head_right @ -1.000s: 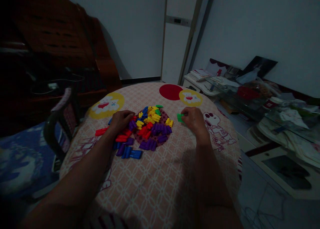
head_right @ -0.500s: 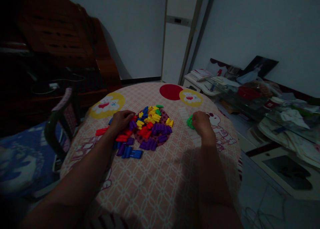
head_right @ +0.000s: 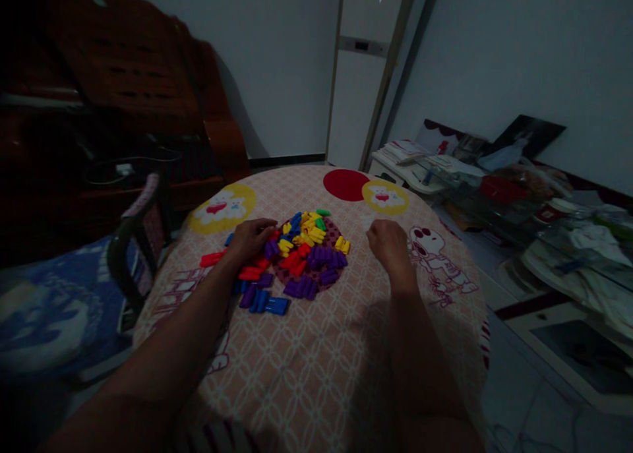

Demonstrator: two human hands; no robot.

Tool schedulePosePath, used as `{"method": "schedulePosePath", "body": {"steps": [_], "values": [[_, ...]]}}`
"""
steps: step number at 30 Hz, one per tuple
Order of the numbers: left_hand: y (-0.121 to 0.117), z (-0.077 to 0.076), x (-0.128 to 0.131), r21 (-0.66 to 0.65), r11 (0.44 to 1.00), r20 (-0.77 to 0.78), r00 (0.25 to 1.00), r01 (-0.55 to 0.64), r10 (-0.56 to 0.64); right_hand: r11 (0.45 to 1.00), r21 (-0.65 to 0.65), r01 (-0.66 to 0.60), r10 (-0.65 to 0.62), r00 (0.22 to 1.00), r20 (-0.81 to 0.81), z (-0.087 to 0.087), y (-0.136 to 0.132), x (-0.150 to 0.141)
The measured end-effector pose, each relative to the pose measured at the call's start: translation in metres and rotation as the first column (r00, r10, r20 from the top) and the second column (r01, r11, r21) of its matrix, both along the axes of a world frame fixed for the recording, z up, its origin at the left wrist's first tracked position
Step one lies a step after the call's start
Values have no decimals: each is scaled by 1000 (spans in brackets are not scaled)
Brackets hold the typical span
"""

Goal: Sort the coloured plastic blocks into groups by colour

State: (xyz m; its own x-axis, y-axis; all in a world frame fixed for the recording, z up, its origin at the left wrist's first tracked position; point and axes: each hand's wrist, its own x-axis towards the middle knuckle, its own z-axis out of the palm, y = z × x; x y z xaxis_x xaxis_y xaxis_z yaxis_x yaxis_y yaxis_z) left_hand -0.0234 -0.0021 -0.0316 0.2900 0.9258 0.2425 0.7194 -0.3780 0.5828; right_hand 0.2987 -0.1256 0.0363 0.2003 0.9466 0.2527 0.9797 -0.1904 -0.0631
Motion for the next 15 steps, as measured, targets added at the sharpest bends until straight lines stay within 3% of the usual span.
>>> {"method": "schedulePosePath", "body": {"steps": [6, 10, 15], "values": [[2, -3, 1, 12, 996, -17, 996, 91, -91, 945, 153, -290, 326, 888, -326, -32, 34, -51], [3, -4, 0, 21, 998, 123, 990, 60, -63, 951, 117, -286, 307, 837, -452, -49, 71, -69], [6, -6, -3, -20, 1000, 267, 963, -19, 23, 967, 28, -254, 237, 849, -471, -54, 95, -83]]}}
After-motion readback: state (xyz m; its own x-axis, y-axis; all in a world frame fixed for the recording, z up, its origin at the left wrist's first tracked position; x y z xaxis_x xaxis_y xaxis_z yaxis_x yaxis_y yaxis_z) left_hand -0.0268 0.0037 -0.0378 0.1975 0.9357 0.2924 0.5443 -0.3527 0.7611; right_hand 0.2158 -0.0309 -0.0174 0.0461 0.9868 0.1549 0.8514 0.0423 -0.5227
